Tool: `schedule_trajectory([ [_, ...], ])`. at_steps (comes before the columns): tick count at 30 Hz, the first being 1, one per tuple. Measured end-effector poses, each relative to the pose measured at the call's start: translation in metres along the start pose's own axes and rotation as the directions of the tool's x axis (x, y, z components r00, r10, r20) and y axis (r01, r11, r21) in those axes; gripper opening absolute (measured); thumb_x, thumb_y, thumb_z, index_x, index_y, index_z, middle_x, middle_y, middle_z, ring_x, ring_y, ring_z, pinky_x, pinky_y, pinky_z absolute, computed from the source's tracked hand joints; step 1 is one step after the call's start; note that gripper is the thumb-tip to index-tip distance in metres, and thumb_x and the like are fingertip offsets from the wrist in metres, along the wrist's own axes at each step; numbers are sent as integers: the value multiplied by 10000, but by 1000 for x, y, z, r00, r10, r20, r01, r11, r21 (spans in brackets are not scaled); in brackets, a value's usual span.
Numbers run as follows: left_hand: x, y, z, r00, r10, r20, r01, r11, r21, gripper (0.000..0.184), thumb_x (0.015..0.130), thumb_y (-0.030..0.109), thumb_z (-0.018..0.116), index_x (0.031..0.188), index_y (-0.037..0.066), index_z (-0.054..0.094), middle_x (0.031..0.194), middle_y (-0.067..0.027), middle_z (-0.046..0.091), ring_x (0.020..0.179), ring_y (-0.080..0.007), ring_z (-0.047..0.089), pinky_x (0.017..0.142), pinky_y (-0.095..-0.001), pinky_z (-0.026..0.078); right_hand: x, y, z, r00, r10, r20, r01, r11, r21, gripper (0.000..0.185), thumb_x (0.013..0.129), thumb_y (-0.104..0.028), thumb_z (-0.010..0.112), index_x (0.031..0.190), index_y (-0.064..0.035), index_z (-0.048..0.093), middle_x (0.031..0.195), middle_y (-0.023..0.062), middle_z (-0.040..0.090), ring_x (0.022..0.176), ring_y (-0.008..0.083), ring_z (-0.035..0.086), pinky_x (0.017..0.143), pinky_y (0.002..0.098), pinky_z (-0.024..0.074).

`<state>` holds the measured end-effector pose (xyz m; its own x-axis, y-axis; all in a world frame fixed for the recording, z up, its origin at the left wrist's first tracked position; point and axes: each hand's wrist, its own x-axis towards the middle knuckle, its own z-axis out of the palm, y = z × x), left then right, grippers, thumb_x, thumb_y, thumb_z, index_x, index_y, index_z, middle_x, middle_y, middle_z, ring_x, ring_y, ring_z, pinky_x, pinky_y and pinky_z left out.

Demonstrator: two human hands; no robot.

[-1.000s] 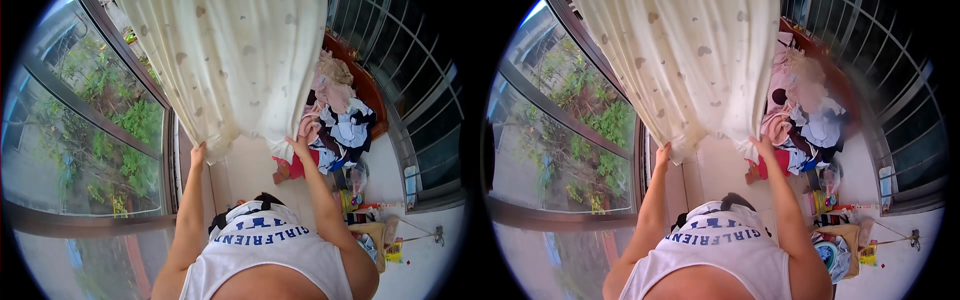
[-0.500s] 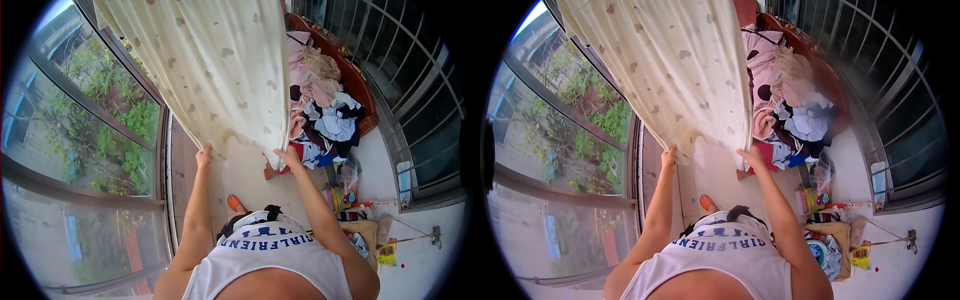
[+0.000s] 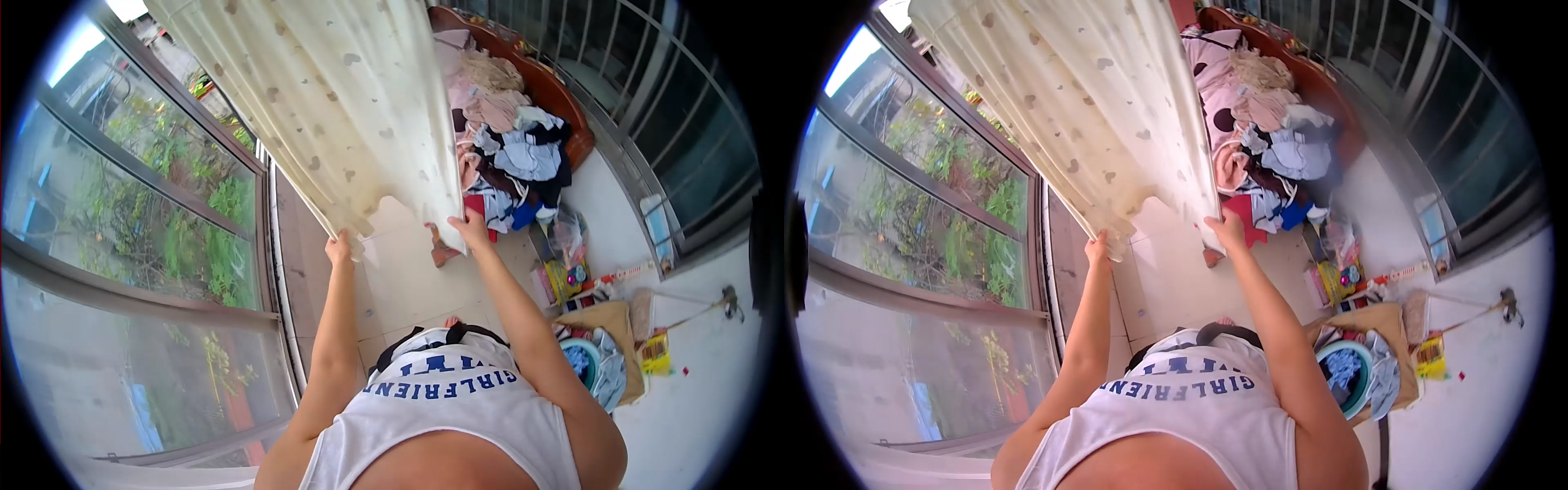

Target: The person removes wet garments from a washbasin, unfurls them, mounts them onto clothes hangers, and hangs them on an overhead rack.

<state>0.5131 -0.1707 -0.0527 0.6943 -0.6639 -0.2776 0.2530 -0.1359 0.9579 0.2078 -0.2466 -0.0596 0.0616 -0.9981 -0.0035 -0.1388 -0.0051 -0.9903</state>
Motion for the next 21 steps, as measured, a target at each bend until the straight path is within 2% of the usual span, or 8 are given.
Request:
schedule_trajectory([
  [4, 6, -12, -23, 997, 69, 21, -71, 994, 84, 209, 770, 133, 634, 937, 16, 589, 752, -19, 569, 627, -108, 502, 573, -271, 423, -29, -9, -9, 990, -18, -142, 10, 998, -59, 257, 744, -207, 648, 898, -6, 608, 773, 100, 648, 713, 203, 620, 657, 301, 467],
  [7, 3, -15, -42, 997, -62, 52, 46, 963, 267, 150, 781, 119, 605, 913, 55, 579, 775, -20, 568, 607, -102, 513, 464, -254, 390, -59, 6, -6, 973, -41, -225, 34, 999, -36, 235, 738, -170, 668, 924, -37, 616, 814, 75, 657, 723, 162, 625, 654, 276, 492],
  [10, -10, -31, -47, 998, 13, 68, -26, 980, 198, 192, 771, 128, 623, 933, 44, 561, 736, -17, 553, 581, -95, 488, 475, -236, 378, -105, 10, -11, 993, 118, -15, -111, 966, 232, 257, 764, -170, 660, 973, -37, 593, 810, 63, 644, 688, 115, 618, 582, 251, 486],
  [12, -22, -36, -46, 997, 70, 29, -74, 975, 209, 231, 765, 120, 636, 958, 21, 555, 745, -30, 570, 611, -102, 508, 529, -230, 410, -143, 20, -14, 991, 133, 3, -131, 970, 207, 228, 773, -148, 640, 962, -34, 583, 789, 54, 638, 658, 108, 617, 564, 235, 480],
  [15, -65, -45, -48, 990, -138, 3, 131, 943, 305, 249, 781, 141, 620, 1000, 42, 557, 786, -26, 579, 691, -122, 548, 576, -232, 431, -204, 40, -21, 958, 285, 8, -282, 943, 178, 193, 773, -128, 627, 937, -34, 586, 776, 52, 637, 645, 109, 618, 556, 231, 479],
  [17, -90, -61, -45, 944, -296, 145, 256, 936, 242, 284, 796, 188, 614, 1043, 73, 534, 844, -20, 584, 682, -157, 570, 577, -304, 456, -230, 54, -24, 927, 375, -3, -368, 912, 183, 174, 772, -122, 622, 921, -37, 592, 768, 49, 636, 638, 108, 618, 549, 230, 478],
  [18, -103, -70, -42, 928, -333, 170, 280, 920, 273, 300, 790, 191, 627, 1057, 83, 542, 968, -39, 598, 796, -189, 605, 639, -330, 467, -243, 60, -28, 925, 378, 23, -377, 912, 161, 154, 773, -127, 619, 896, -38, 597, 767, 50, 637, 635, 108, 618, 541, 230, 476],
  [21, -157, -91, -25, 802, -410, 435, 274, 899, 342, 243, 831, 233, 562, 1027, 91, 571, 987, -35, 602, 869, -165, 598, 673, -289, 453, -289, 92, -40, 924, 382, 7, -375, 902, 214, 133, 777, -156, 613, 833, -36, 607, 768, 61, 643, 617, 111, 619, 525, 236, 477],
])
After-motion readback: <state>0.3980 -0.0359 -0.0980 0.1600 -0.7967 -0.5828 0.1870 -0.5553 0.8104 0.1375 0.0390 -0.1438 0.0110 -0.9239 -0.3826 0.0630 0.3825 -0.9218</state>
